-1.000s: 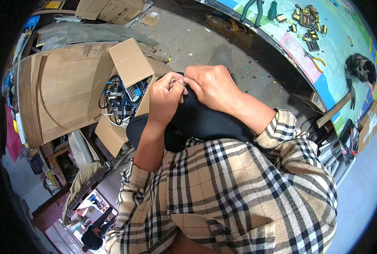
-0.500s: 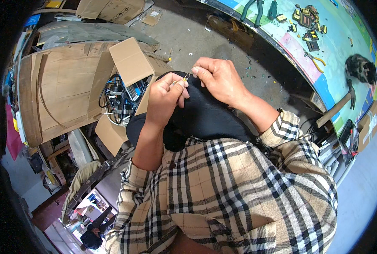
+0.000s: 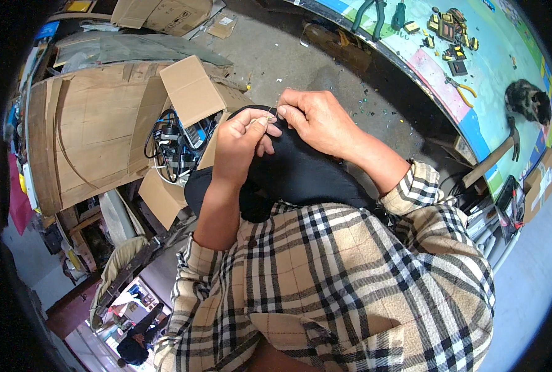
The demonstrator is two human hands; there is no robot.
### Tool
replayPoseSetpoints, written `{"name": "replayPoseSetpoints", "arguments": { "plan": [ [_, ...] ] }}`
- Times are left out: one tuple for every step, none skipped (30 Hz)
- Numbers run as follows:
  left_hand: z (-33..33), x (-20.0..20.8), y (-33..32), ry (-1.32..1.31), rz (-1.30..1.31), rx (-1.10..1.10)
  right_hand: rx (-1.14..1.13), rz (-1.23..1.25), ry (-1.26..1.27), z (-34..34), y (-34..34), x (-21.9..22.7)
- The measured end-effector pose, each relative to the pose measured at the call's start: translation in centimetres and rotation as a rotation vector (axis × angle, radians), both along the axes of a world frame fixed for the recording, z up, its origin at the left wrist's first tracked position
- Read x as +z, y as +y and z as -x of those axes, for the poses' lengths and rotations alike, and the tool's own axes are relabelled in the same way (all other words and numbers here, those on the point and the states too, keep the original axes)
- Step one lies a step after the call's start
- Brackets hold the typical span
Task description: The person sits on the floor in a cluttered workshop and disassembles small electronic components, likely transformers, by hand. They separate copper windings from the cores and place the parts on a nearby table. A cat is present on the table, and the person briefly touches it before resuming work.
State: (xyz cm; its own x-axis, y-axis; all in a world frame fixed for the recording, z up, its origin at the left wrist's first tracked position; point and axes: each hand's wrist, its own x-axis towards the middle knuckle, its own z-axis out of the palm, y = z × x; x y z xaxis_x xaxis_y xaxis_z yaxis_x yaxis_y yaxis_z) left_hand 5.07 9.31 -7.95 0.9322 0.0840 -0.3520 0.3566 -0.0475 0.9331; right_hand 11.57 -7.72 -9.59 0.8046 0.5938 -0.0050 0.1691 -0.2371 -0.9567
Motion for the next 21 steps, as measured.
{"name": "replayPoseSetpoints", "arguments": {
  "plan": [
    [0.0, 0.0, 0.1, 0.02, 0.026, -0.005, 0.021, -0.008, 0.041, 0.0, 0.0, -0.1],
    [0.0, 0.0, 0.2, 0.015, 0.031, -0.019, 0.042, -0.016, 0.082, -0.1, 0.0, -0.1],
    [0.0, -0.2, 0.3, 0.01, 0.036, -0.035, 0.047, -0.034, 0.145, -0.2, 0.0, -0.3],
    [0.0, -0.3, 0.4, 0.005, 0.042, -0.051, 0.051, -0.051, 0.208, -0.3, -0.2, -0.5],
    [-0.1, -0.3, 0.5, 0.002, 0.042, -0.067, 0.055, -0.068, 0.271, -0.4, -0.2, -0.8],
    [-0.1, 0.0, 0.6, 0.0, 0.038, -0.08, 0.046, -0.098, 0.28, -0.5, -0.2, -1.0],
    [-0.1, 0.2, 0.6, -0.002, 0.034, -0.094, 0.036, -0.128, 0.29, -0.4, -0.1, -1.3],
    [-0.2, 0.3, 0.6, 0.0, 0.02, -0.101, 0.026, -0.158, 0.299, -0.4, -0.1, -1.4],
    [-0.2, 0.3, 0.6, 0.001, 0.007, -0.108, 0.011, -0.149, 0.275, -0.3, -0.1, -1.3],
    [-0.2, 0.3, 0.7, 0.001, -0.005, -0.115, -0.006, -0.139, 0.25, -0.2, 0.1, -1.1],
    [-0.2, 0.4, 0.6, 0.022, -0.038, -0.119, -0.022, -0.13, 0.226, 0.0, 0.2, -0.9],
    [-0.3, 0.6, 0.4, 0.043, -0.07, -0.124, -0.049, -0.104, 0.144, 0.2, 0.4, -0.8],
    [-0.4, 0.8, 0.2, 0.063, -0.103, -0.13, -0.076, -0.079, 0.062, 0.4, 0.6, -0.6],
    [-0.4, 0.7, 0.2, 0.062, -0.11, -0.118, -0.103, -0.053, -0.02, 0.6, 0.7, -0.5],
    [-0.4, 0.5, 0.1, 0.061, -0.118, -0.105, -0.108, -0.039, -0.236, 0.8, 0.9, 0.0],
    [-0.5, 0.3, 0.1, 0.059, -0.126, -0.092, -0.086, -0.036, -0.365, 1.0, 0.9, 0.1],
    [-0.5, 0.5, 0.1, 0.064, -0.114, -0.085, -0.065, -0.032, -0.494, 1.1, 0.8, 0.0],
    [-0.5, 0.7, 0.1, 0.069, -0.102, -0.077, -0.042, -0.029, -0.623, 1.2, 0.8, 0.0],
    [-0.5, 0.9, 0.1, 0.073, -0.09, -0.068, -0.013, -0.051, -0.664, 1.3, 0.5, 0.2],
    [-0.5, 0.8, 0.2, 0.092, -0.067, -0.064, 0.0, -0.038, -0.675, 1.4, 0.4, 0.1],
    [-0.4, 0.8, 0.5, 0.109, -0.043, -0.058, 0.015, -0.027, -0.687, 1.5, 0.3, 0.1]
  ]
}}
